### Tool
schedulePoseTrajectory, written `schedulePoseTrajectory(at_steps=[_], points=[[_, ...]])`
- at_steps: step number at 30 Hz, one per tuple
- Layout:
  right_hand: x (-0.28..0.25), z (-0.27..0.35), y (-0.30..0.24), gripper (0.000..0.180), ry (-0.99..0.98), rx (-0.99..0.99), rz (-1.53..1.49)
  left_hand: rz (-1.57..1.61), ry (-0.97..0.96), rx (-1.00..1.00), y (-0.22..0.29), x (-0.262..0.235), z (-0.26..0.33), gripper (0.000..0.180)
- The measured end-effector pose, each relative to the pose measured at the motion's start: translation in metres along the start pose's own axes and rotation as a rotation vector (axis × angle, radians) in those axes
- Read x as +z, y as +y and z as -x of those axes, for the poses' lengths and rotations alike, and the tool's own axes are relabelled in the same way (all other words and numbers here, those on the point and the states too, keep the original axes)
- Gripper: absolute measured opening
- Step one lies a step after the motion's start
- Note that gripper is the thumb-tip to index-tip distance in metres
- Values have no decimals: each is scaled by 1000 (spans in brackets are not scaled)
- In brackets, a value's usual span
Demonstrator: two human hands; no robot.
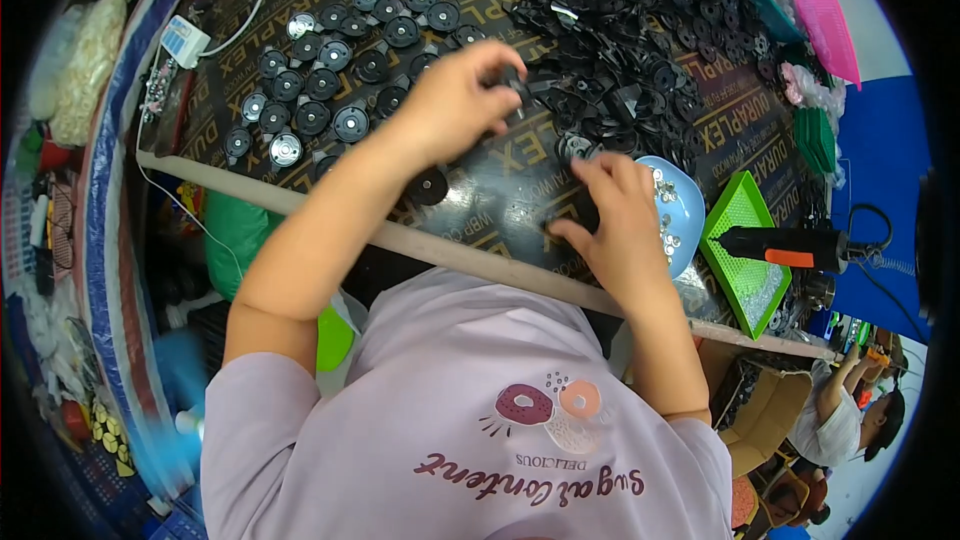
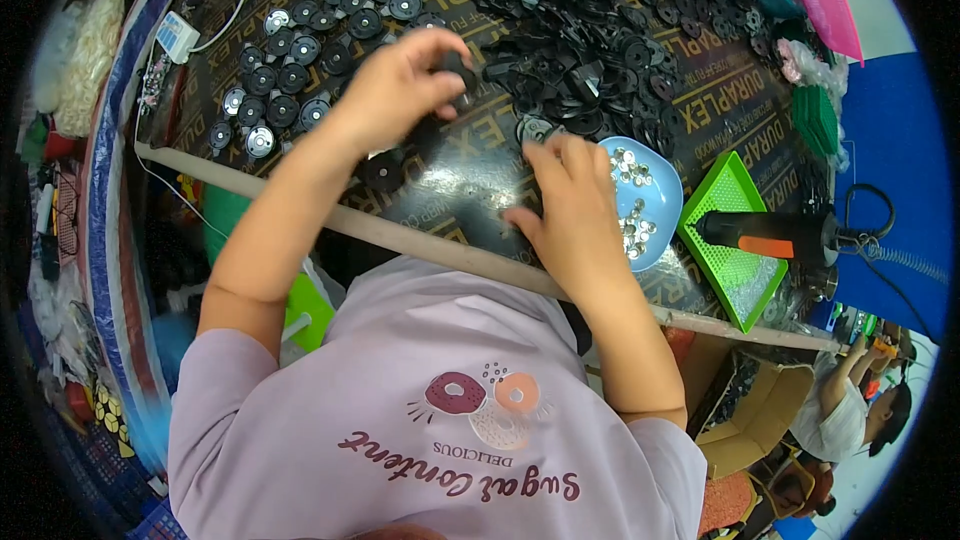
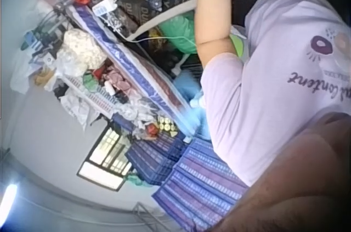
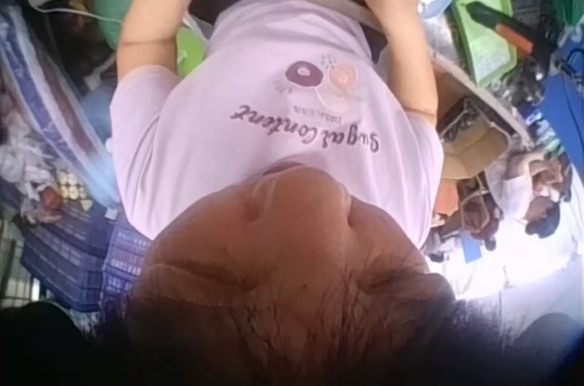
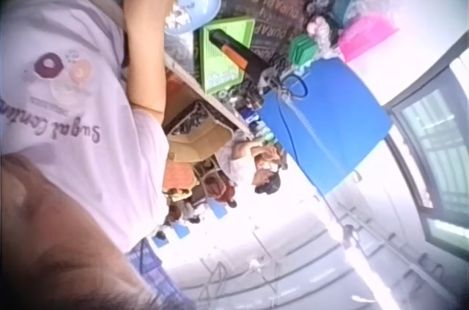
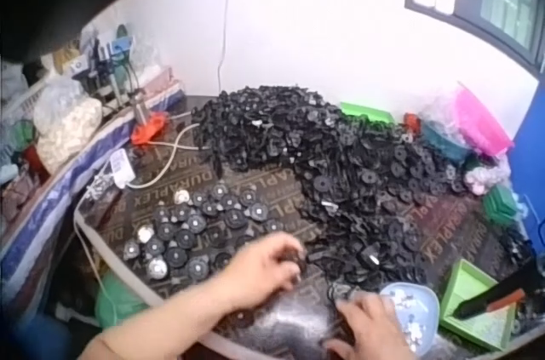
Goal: The person assembles small electronic components by hand, placing metal inserts into plastic circular housings at a workbench.
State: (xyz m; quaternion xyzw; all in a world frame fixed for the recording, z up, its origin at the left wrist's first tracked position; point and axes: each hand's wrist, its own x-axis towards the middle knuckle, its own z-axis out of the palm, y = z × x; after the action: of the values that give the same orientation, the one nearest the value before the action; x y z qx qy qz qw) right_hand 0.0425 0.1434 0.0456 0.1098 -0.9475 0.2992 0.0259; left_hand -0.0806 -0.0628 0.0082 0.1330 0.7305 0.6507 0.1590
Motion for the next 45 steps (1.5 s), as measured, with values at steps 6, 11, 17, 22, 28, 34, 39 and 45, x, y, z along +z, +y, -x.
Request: schedulePoseTrajectory(at_steps=[6,11,17,22,28,34,39,45], points=[[7,18,11,41,-138,-198,385,-625,214,165,11,-71,-102,33],[27,18,14,24,-127,-229,312,-956,200,91,-16,-75,-162,38],[46,9,17,22,-58,-326,71,-1267,104,-216,2,-63,-172,42],[15,-31,37,25,366,-209,35,-1481,-1,-367,17,-64,-158,43],[-4,-74,74,44,375,136,250,-1270,104,317,33,-2,-107,33],[-7,-64,82,22,384,222,-70,-1007,-115,390,32,41,-50,29],[-4,-57,82,16,563,98,-148,-1045,-53,481,19,56,-44,29],[-10,-32,72,22,585,-359,0,-905,28,511,17,68,-42,25]])
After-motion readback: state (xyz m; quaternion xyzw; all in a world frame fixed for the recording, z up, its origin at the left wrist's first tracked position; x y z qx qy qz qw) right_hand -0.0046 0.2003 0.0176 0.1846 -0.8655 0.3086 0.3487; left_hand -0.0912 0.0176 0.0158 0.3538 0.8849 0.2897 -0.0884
